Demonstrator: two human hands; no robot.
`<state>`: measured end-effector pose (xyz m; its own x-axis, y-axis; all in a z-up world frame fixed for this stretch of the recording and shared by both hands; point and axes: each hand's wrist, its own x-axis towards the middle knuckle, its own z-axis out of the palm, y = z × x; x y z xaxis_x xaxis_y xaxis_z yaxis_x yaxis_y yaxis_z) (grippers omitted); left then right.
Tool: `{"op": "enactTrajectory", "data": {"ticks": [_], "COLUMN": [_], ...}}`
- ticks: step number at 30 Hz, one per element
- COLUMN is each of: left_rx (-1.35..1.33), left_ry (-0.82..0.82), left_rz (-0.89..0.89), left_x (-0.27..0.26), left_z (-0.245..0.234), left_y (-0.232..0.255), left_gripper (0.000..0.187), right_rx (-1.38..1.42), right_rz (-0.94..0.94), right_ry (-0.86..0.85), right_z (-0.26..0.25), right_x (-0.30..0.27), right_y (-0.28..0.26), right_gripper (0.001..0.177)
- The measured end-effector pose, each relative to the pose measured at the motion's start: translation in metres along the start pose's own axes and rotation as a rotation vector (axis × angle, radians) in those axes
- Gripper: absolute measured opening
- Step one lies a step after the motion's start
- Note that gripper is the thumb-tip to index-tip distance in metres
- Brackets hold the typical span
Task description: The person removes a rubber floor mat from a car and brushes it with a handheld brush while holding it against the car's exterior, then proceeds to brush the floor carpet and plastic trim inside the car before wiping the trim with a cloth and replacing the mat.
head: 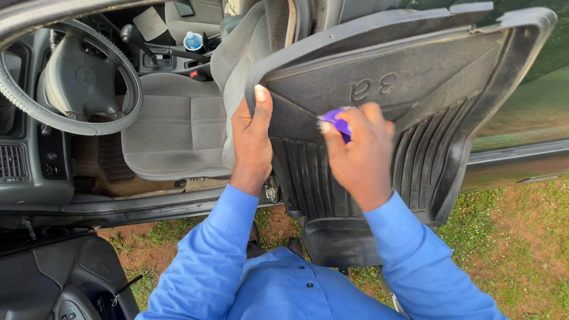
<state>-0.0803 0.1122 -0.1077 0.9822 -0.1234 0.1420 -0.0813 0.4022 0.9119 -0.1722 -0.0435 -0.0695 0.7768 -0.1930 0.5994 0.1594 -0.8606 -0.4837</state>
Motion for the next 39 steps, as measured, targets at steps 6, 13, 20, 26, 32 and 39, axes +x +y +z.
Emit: {"op": "enactTrajectory", "data": {"ticks": [6, 13, 20, 26, 32, 39], "left_rx": [-0.124, 0.011, -0.023, -0.064, -0.132, -0.058], "left_ry": [-0.023, 0.015, -0.009, 0.01, -0.005, -0.008], "left_rz": [-0.125, -0.119, -0.112, -0.141, -0.18, -0.168], "left_x": [0.003, 0.014, 0.015, 0.017, 0.019, 0.014], "left_z": [0.009, 0.0, 0.005, 0.007, 0.006, 0.001], "left_y": [0.007, -0.011, -0.005, -0.004, 0.002, -0.009], "left_gripper": [0.046, 0.042, 0.038, 0.042, 0.045, 0.051], "right_rx": [-0.053, -0.323, -0.398, -0.08, -0.055, -0.176], "right_rz": [-0.114, 0.169, 0.135, -0.04, -0.01, 0.336], "right_ry": [-0.036, -0.206, -0.283, -0.153, -0.062, -0.125], "right_z": [0.022, 0.011, 0.017, 0.034, 0.032, 0.01], "right_x": [0.041, -0.051, -0.054, 0.049, 0.031, -0.061], "right_y": [-0.049, 0.027, 0.033, -0.046, -0.052, 0.032], "right_gripper": [0.015, 0.016, 0.017, 0.012, 0.015, 0.019]}}
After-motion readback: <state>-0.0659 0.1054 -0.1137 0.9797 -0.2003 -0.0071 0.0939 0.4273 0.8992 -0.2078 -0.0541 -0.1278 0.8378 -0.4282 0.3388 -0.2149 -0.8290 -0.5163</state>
